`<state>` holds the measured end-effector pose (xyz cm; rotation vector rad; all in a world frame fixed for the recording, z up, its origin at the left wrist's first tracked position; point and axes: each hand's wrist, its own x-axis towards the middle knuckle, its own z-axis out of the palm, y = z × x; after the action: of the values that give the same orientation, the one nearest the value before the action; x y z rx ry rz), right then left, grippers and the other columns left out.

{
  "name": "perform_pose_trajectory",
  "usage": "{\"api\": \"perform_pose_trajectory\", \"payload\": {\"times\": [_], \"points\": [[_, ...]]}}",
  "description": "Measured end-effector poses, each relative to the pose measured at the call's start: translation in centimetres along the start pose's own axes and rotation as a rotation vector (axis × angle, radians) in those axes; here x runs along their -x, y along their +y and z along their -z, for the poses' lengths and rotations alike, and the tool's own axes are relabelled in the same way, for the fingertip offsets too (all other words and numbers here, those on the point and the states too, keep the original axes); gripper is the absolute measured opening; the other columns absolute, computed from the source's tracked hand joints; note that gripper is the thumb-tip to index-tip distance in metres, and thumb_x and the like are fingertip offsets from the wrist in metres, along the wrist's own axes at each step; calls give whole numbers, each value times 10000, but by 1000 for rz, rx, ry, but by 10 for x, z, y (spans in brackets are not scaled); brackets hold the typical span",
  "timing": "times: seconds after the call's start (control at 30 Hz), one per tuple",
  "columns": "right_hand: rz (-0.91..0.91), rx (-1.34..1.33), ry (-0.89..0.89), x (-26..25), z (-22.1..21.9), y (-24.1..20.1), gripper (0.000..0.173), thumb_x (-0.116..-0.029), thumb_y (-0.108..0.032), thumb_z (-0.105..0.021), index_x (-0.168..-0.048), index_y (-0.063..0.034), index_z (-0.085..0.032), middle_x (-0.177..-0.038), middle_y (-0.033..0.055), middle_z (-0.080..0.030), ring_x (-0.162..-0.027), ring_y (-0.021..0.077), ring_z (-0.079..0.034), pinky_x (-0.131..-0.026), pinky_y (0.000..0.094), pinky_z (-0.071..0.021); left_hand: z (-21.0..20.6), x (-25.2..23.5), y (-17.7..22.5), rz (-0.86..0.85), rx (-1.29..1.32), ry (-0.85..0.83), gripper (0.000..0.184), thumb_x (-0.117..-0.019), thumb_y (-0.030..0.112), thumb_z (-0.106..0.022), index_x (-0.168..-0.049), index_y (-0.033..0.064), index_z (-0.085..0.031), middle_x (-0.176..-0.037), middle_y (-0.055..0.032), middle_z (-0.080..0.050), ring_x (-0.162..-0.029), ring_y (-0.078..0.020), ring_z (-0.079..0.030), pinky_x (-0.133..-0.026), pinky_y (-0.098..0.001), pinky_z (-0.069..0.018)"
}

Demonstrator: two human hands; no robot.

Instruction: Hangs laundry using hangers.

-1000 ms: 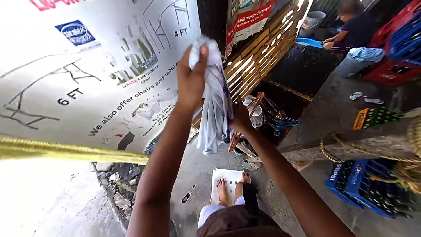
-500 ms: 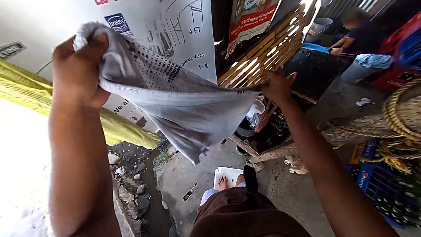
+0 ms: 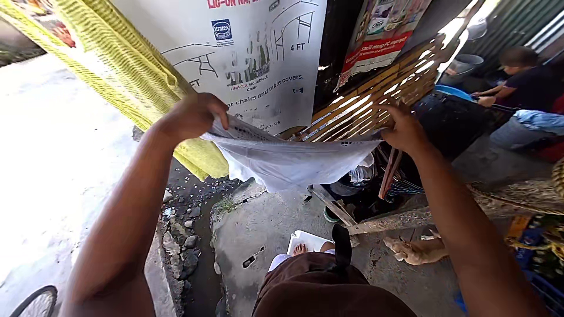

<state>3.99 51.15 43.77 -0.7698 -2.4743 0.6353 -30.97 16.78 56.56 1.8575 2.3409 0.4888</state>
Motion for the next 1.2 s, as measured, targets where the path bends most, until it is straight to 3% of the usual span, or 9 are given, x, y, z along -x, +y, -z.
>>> {"api": "perform_pose_trajectory", "payload": {"times": [0.1,0.2,0.4,0.6,0.67,0.77,0.87,1.07,1.2], "points": [[37,86,105,11,-8,-2,482,-840,76,-644,-1314,-13,-639,-1487,321,-465,-1017,458,-646,-808,585,-531,-27,-6,35,429,-420,-404,301,-945,-42,-588,-1140,113,-757,-1238,-229,-665,-1168,-490,-608,-875,-750,-460],[36,263,159,15,-13,-1,277,-925,-96,-658,-1167,32,-700,-1252,372,-608,-1064,566,-641,-850,728,-489,-65,-1,38,640,-465,-480,385,-911,-26,-654,-1293,-43,-612,-1354,-336,-532,-1157,-554,-579,-849,-742,-474],[-85,111,129,15,-6,-2,312,-1058,-133,-497,-1284,-7,-671,-1257,315,-647,-1105,536,-643,-903,740,-454,-119,34,14,739,-113,-95,811,-901,-69,-612,-1590,-23,-189,-1520,-380,-321,-1004,-563,-638,-840,-690,-523],[198,-159,179,12,-14,-25,311,-1028,-85,-479,-1233,21,-688,-1123,235,-714,-1000,314,-704,-910,516,-538,-199,54,-4,910,149,157,1052,-843,150,-789,-1608,-30,-89,-1659,-333,-15,-1223,-537,-564,-941,-610,-520],[318,-224,178,10,-23,-44,292,-1014,-71,-483,-1179,29,-702,-1071,188,-729,-947,187,-703,-881,373,-560,-221,41,3,889,213,323,1281,-708,292,-934,-1588,-98,-88,-1642,-375,23,-1399,-597,-343,-1063,-684,-385],[404,-324,144,6,-38,-83,269,-1004,-52,-491,-1147,38,-700,-1023,145,-732,-887,90,-678,-829,267,-553,-237,9,36,614,250,443,1348,-620,307,-972,-1611,-46,-128,-1623,-405,-57,-1430,-633,-248,-1100,-794,-215],[393,-351,140,1,-48,-108,261,-1006,-70,-506,-1154,4,-708,-1024,116,-736,-869,89,-683,-810,290,-564,-242,-18,76,211,263,237,913,-766,343,-893,-1505,13,-470,-1534,-290,-431,-1426,-506,-383,-1129,-785,-193],[290,-335,254,-2,-59,-110,247,-964,-79,-543,-1126,-1,-712,-988,128,-736,-842,132,-695,-766,327,-573,-297,-22,111,-5,755,350,923,-794,288,-817,-1533,-37,-370,-1522,-277,-422,-1340,-381,-512,-1053,-558,-483],[289,-339,285,2,-62,-117,214,-952,-94,-579,-1081,-1,-722,-960,121,-738,-852,129,-705,-781,328,-580,-317,-29,148,118,869,549,666,-759,290,-870,-1195,-91,-541,-1082,-221,-631,-957,-277,-649,-805,-432,-558]]}}
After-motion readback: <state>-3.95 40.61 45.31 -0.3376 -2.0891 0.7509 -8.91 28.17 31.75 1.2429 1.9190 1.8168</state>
